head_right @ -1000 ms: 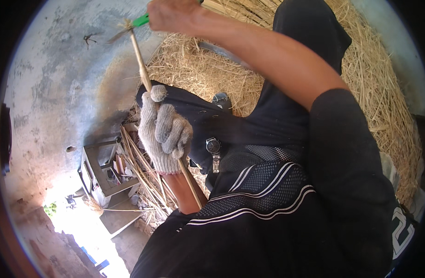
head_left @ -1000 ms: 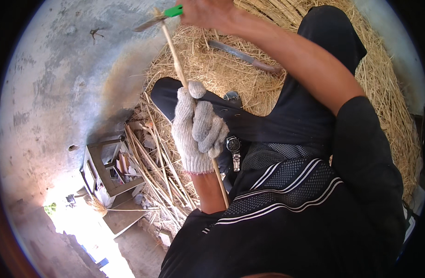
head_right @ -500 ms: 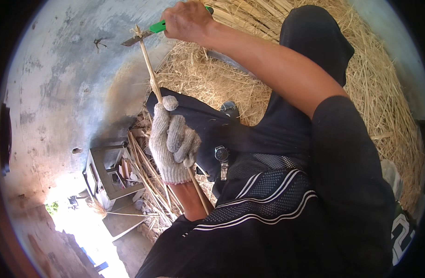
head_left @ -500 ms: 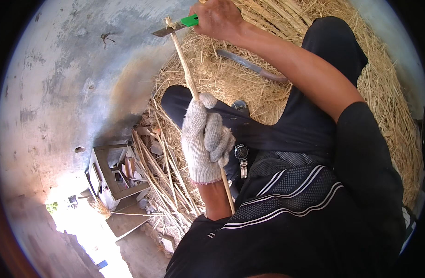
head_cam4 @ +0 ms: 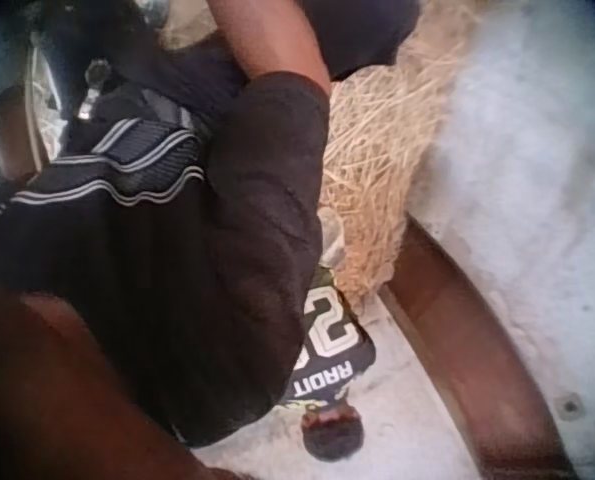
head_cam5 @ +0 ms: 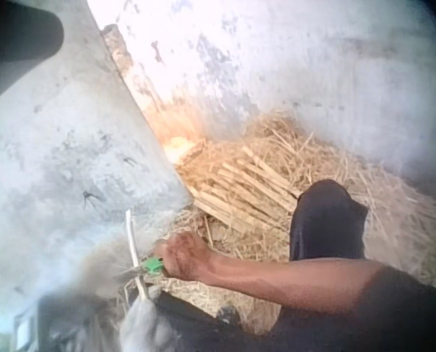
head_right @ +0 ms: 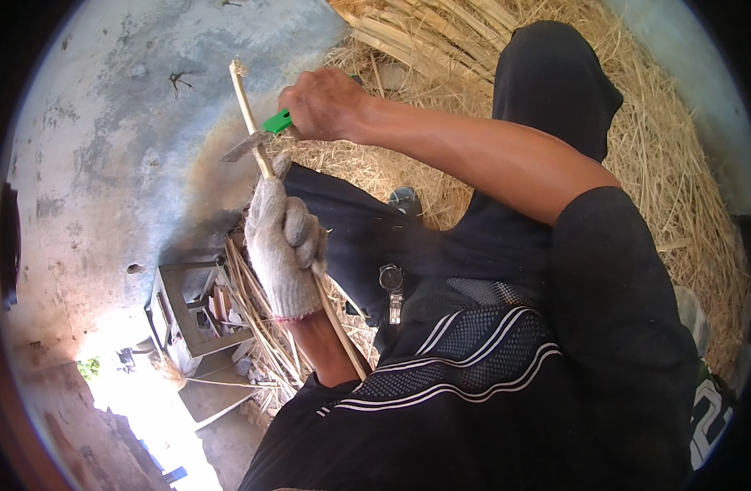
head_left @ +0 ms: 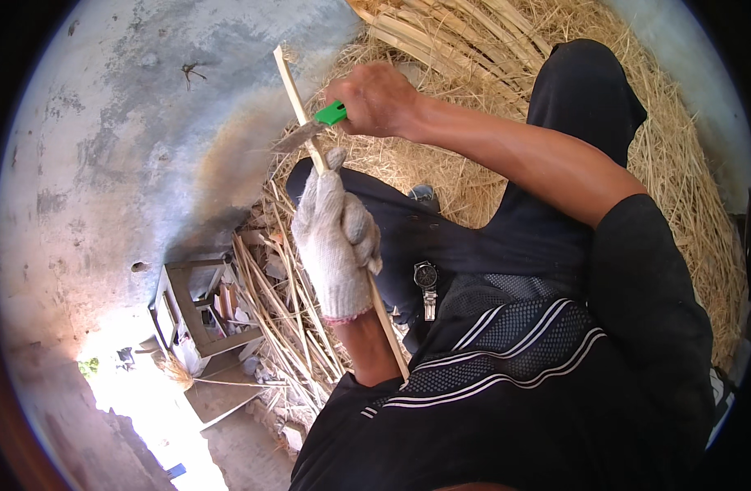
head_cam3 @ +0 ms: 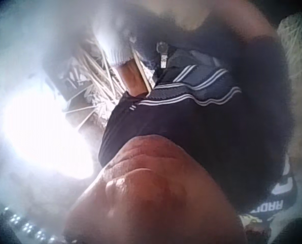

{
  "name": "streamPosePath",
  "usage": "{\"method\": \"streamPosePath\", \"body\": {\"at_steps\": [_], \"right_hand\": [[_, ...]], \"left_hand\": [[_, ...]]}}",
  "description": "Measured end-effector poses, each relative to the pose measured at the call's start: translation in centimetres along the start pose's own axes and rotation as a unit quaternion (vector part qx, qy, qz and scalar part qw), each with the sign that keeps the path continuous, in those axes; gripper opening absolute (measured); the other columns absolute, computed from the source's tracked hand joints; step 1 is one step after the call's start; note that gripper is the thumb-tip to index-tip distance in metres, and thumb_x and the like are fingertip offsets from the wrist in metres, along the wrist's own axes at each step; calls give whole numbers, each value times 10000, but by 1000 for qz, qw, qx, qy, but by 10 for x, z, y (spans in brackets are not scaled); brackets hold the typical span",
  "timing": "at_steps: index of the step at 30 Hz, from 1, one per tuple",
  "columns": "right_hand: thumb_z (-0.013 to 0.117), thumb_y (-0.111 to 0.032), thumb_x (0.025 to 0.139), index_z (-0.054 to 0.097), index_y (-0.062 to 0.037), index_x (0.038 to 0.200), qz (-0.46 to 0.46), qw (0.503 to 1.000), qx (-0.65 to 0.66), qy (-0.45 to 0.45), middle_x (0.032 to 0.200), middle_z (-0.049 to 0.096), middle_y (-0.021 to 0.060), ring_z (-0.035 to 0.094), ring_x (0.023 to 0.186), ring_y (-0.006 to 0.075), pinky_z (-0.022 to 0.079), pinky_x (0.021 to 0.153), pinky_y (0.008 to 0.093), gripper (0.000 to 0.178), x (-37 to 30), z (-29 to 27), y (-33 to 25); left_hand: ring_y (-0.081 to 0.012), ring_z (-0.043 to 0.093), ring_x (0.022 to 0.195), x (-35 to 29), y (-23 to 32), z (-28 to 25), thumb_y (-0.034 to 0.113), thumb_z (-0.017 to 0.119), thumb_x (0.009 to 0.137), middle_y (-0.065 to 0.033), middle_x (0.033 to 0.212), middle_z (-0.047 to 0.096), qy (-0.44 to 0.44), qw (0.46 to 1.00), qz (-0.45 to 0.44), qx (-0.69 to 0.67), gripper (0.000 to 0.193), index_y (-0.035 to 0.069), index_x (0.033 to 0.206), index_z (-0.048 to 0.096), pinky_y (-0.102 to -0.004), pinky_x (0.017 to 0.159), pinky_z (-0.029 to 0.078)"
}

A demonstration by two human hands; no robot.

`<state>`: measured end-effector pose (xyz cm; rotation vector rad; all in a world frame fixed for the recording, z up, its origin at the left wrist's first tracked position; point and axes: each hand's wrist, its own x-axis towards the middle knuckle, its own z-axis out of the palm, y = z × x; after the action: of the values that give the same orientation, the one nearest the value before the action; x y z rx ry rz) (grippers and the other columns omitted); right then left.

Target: The person sits on a bed of straw and uses a green utility knife to split long bamboo poles into thin strips. They hold the pole with a gloved left hand and shave the material with the right hand, occasionally switching to a curved blade to separate the strips further.

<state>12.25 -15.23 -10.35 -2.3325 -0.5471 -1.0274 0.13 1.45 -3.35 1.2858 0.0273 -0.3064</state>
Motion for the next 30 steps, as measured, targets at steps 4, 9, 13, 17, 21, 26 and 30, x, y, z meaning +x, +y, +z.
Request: {"method": "streamPosePath", "body": {"at_steps": [4,9,13,17,21,26,30], "right_hand": [[608,-154,806,655,-40,681,113,988,-100,-42,493,562,81,500,378,162,360,327,339,175,-3,11,21],[577,-207,887,639,-34,691,181,974,-134,-10,471,488,49,421,355,162,345,310,326,269,8,12,58],[581,-217,911,609,-32,666,239,953,89,-164,465,461,37,388,382,154,371,402,375,308,20,-5,49],[589,-187,854,651,-2,710,186,929,182,-263,544,560,133,495,463,225,435,510,423,242,15,-12,18],[587,-101,823,544,-80,586,72,982,133,-109,435,430,34,394,379,154,378,412,383,242,-4,-3,-8],[561,-151,846,612,-51,638,202,975,-52,-78,481,502,87,460,376,189,393,339,378,237,15,-9,13],[514,-210,939,626,-47,652,253,951,-180,-6,492,517,95,494,391,197,390,345,334,349,26,-20,93]], "left_hand": [[-60,344,329,-1,-5,5,209,516,1024,43,507,387,33,997,-10,62,329,44,1304,570,-226,274,266],[-56,323,328,-11,-8,13,237,507,1031,54,495,350,-16,1000,-14,17,337,38,1297,565,-224,274,260],[-62,302,300,-7,-12,-1,260,474,1043,45,479,358,-13,999,-33,-34,347,36,1299,537,-234,264,259],[-74,311,282,7,-10,-28,297,434,1055,45,473,384,-124,967,-54,-217,359,41,1299,496,-240,261,266],[-90,352,286,10,-14,-30,327,364,1073,46,478,413,-209,914,-74,-341,350,52,1255,480,-260,255,293],[-93,368,295,-1,-32,-12,325,278,1089,30,503,439,-291,818,-131,-478,353,57,1171,493,-247,264,299],[-90,387,333,-29,-52,28,313,301,1083,28,505,400,-361,713,-335,-498,314,64,1118,489,-255,272,315]]}}
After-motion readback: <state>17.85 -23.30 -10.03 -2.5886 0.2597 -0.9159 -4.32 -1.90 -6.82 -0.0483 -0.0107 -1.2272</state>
